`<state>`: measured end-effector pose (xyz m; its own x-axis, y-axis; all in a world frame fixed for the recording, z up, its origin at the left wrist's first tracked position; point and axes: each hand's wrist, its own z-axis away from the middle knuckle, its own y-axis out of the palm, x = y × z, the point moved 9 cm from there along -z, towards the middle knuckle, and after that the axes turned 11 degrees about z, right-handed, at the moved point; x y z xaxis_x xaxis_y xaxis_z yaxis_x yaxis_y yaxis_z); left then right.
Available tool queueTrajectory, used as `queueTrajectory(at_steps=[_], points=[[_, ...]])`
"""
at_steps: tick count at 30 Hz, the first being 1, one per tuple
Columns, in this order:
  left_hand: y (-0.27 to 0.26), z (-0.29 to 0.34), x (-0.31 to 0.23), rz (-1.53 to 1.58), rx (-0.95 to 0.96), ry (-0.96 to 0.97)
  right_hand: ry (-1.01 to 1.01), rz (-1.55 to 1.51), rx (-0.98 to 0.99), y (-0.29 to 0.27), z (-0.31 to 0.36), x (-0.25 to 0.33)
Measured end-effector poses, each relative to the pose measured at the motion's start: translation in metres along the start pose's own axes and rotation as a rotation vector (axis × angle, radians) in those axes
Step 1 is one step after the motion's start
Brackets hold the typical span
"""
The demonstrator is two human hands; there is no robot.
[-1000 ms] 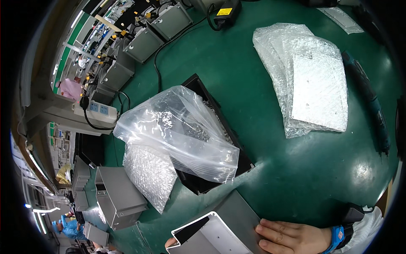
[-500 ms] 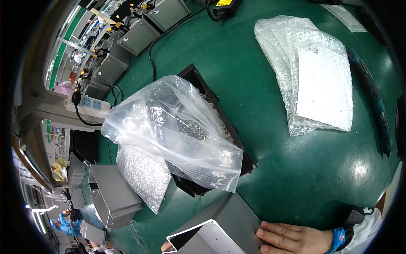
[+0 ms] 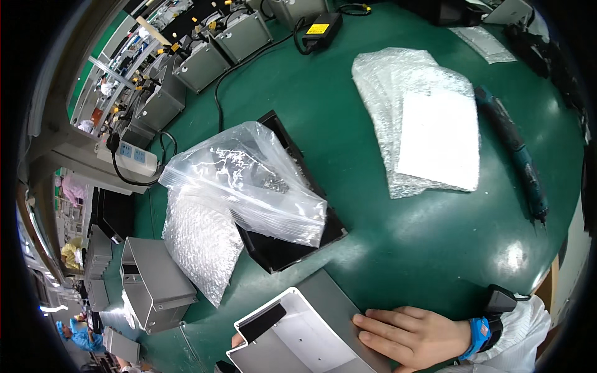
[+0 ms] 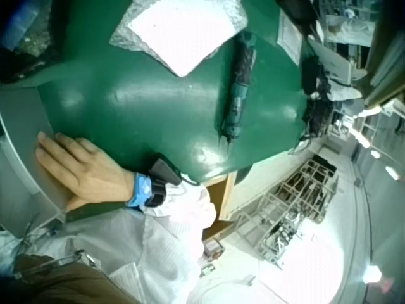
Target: Assembling metal housing components using a power screwdriver in an industrial manufacturing setting.
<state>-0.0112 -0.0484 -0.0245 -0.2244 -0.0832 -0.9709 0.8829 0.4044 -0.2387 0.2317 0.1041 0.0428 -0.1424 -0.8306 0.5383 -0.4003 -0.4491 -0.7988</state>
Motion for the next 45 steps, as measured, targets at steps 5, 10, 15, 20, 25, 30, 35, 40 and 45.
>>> queueTrajectory(at_steps=[5, 10, 15, 20, 25, 30, 35, 40, 45], points=[[0.009, -0.014, -0.005, 0.055, 0.026, 0.027, -0.087, 0.185, -0.090, 0.000, 0.004, 0.005], [0.028, -0.042, -0.018, 0.103, 0.084, 0.018, -0.249, 0.293, -0.287, -0.028, 0.014, 0.020], [0.066, -0.056, -0.031, 0.124, 0.204, -0.006, -0.219, 0.505, -0.726, -0.075, 0.068, 0.053], [0.083, -0.062, -0.047, 0.134, 0.272, -0.006, 0.133, 0.817, -1.089, -0.112, 0.198, 0.091], [0.111, -0.073, -0.049, 0.129, 0.345, -0.030, 1.199, 0.911, -0.921, -0.124, 0.388, 0.038], [0.125, -0.075, -0.053, 0.129, 0.387, -0.035, 1.769, 0.495, -0.038, 0.003, 0.532, -0.013], [0.131, -0.074, -0.059, 0.110, 0.401, -0.042, 1.623, 0.209, -0.210, 0.010, 0.520, 0.010], [0.133, -0.072, -0.063, 0.097, 0.403, -0.050, 1.560, 0.276, -0.163, -0.053, 0.466, 0.079], [0.132, -0.070, -0.063, 0.084, 0.393, -0.059, 1.371, 0.146, -0.051, -0.064, 0.409, 0.129]])
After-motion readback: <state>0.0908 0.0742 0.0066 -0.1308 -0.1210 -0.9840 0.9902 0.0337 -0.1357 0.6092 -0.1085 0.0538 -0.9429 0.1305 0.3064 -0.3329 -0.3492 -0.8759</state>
